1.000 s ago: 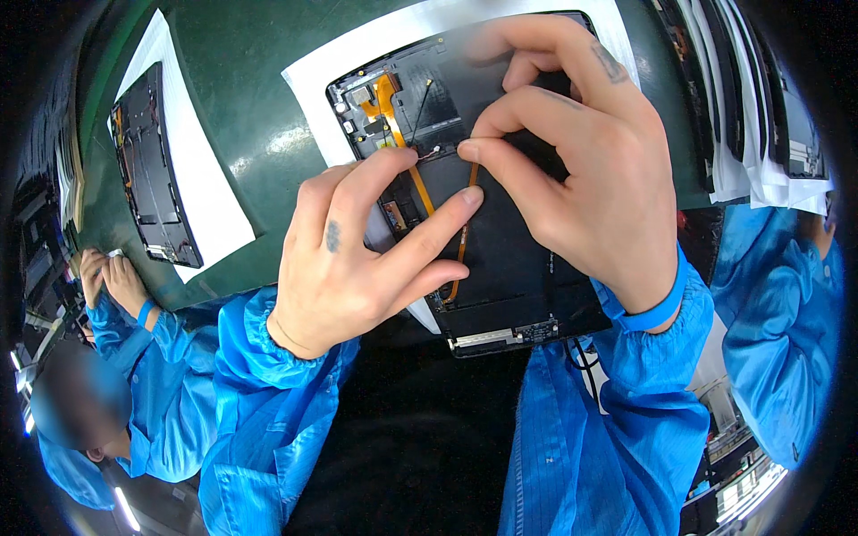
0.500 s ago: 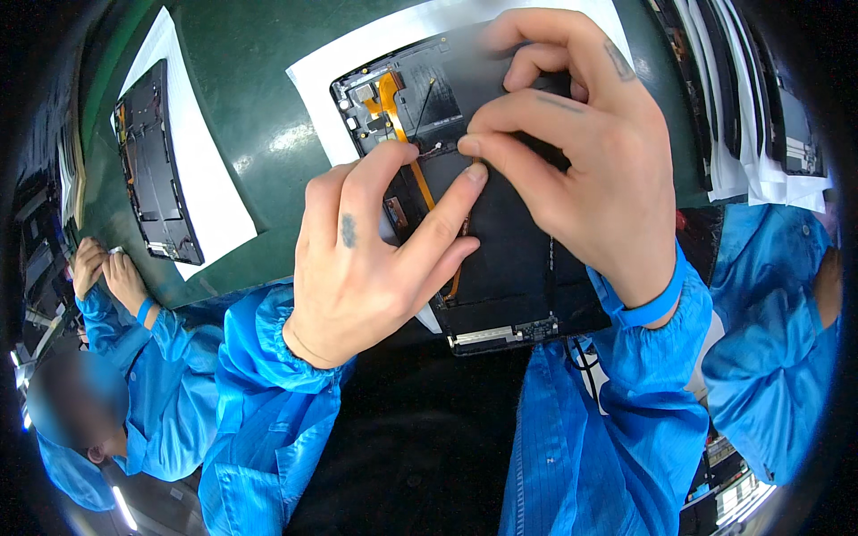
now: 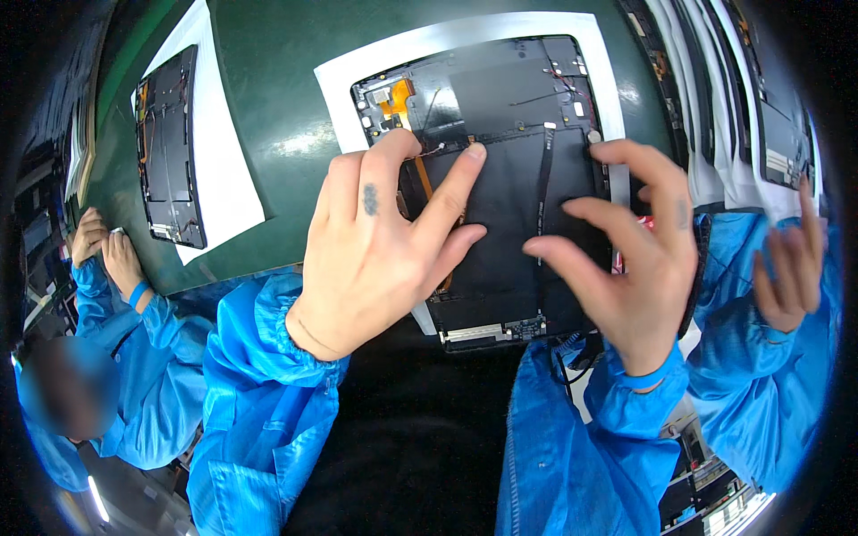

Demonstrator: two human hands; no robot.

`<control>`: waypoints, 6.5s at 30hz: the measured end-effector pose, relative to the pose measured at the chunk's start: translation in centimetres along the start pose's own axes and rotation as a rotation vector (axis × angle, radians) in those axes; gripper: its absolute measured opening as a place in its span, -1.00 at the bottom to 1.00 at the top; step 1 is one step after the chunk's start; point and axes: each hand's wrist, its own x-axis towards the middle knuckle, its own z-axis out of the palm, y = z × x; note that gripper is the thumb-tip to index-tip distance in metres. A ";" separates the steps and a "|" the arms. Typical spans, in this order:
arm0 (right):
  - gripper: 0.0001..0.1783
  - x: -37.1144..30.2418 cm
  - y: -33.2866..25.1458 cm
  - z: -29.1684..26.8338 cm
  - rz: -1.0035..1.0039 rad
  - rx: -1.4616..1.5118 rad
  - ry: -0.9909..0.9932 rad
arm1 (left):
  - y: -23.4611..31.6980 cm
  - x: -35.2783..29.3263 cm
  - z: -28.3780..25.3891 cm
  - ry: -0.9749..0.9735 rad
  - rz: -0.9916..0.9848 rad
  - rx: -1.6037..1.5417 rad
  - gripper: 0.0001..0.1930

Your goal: The person peels and applies adhesive strips onto tablet devices, presses them down by hand, and moves the tablets along the assembly line.

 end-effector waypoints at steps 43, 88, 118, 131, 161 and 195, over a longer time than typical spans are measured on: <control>-0.66 -4.7 -4.8 0.8 -0.176 0.358 0.197 | 3.0 -3.9 -0.6 0.120 0.086 -1.018 -0.73; -0.66 -0.3 -4.2 -2.9 -0.600 0.513 -0.083 | 1.1 -2.9 -3.8 -0.113 0.093 -1.543 -0.78; -0.83 8.5 3.4 4.3 -0.385 0.413 0.089 | 1.7 -5.5 1.9 -0.054 0.217 -0.315 -0.42; -0.83 7.2 3.7 5.6 -0.352 0.451 0.138 | 1.3 -7.1 2.9 0.042 0.301 -0.281 -0.48; -0.85 6.9 1.1 2.9 -0.424 0.185 0.131 | 1.5 -5.6 0.8 -0.030 0.080 -0.212 -0.46; -0.82 7.1 0.3 3.4 -0.224 0.278 0.098 | 0.5 -2.6 0.7 0.019 0.007 0.012 -0.57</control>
